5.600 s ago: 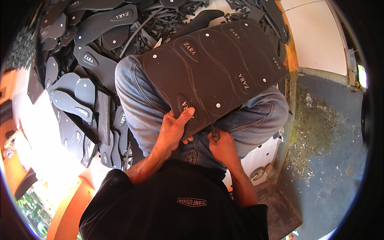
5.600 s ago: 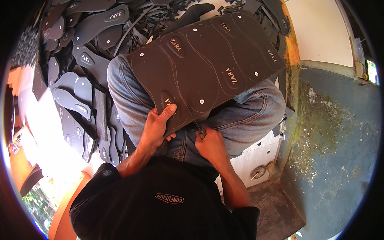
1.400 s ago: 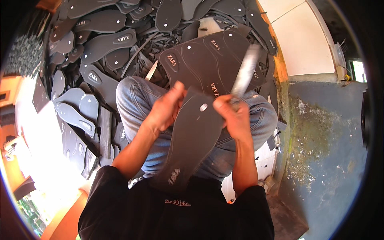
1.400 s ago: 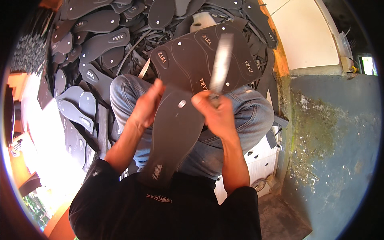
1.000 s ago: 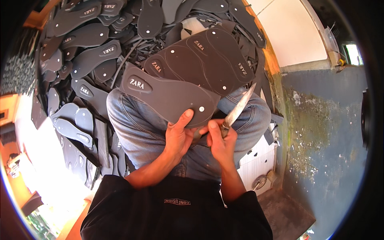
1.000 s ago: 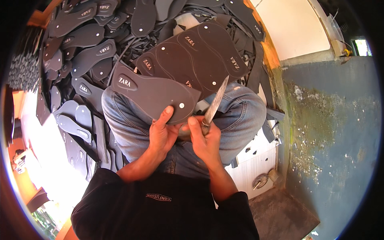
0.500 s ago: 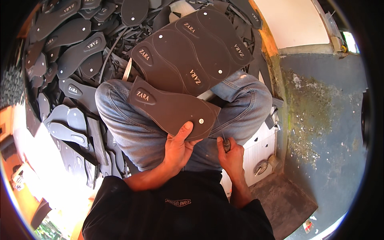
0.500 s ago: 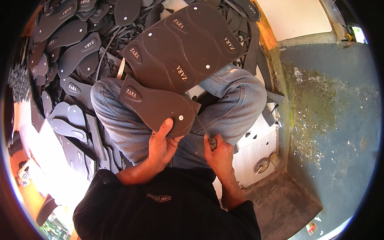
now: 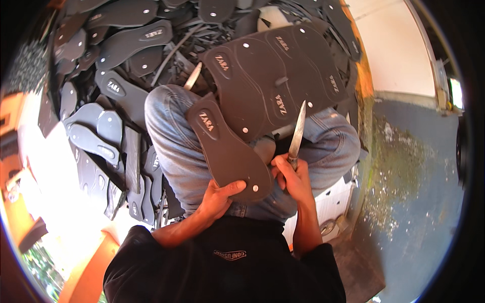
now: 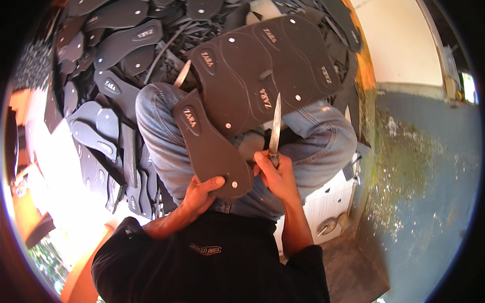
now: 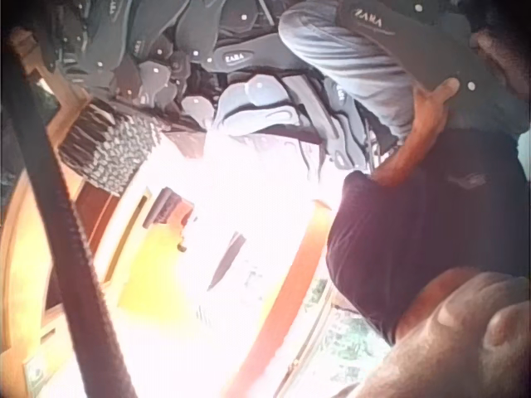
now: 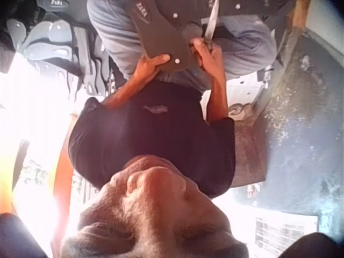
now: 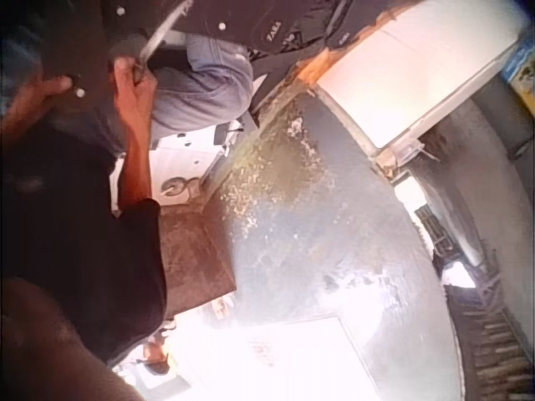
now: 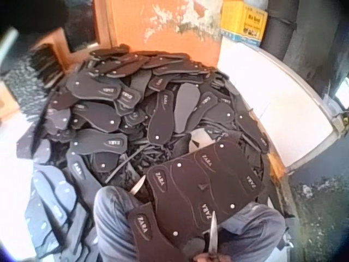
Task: The person sits on the floor and uses a knife to cut individual shoe insoles from a large material sheet, tossing the finished pieces onto a pile.
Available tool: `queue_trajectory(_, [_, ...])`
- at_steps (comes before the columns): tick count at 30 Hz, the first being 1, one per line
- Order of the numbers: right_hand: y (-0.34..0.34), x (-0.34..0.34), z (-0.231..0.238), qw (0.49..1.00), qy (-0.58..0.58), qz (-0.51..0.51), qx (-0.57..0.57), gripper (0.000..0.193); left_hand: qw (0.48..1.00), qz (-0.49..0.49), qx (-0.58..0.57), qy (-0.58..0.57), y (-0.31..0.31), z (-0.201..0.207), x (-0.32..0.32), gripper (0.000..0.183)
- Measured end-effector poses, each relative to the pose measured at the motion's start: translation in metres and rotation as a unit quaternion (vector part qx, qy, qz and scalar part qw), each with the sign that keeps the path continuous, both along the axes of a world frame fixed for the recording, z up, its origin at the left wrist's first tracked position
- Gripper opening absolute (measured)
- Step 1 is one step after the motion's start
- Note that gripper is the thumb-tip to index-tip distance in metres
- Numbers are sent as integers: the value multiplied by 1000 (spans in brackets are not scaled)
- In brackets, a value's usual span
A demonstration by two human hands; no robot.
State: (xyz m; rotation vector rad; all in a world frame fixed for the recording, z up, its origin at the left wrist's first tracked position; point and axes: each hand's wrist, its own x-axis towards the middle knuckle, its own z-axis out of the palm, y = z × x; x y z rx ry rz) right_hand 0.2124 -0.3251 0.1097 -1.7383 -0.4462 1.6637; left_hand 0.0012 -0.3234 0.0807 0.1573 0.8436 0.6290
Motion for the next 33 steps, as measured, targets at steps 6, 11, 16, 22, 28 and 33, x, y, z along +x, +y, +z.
queue_trajectory(6, [-23,-34,-8,995,34,76,49,18,990,-54,73,109,40,6,-26,35])
queue_trajectory(11, [-49,-41,1,981,12,160,111,23,987,12,100,125,128,2,-25,32])
queue_trajectory(16, [-36,-37,-5,942,-289,98,141,43,981,-105,104,125,127,27,-8,28])
queue_trajectory(22, [-32,-38,-8,925,-338,136,108,43,975,-147,100,131,114,29,-1,30])
queue_trajectory(28, [-31,-36,-12,916,-352,151,121,33,964,-192,129,133,114,35,2,32])
queue_trajectory(33, [28,-20,-3,885,-353,191,234,23,949,-242,163,118,114,42,8,31])
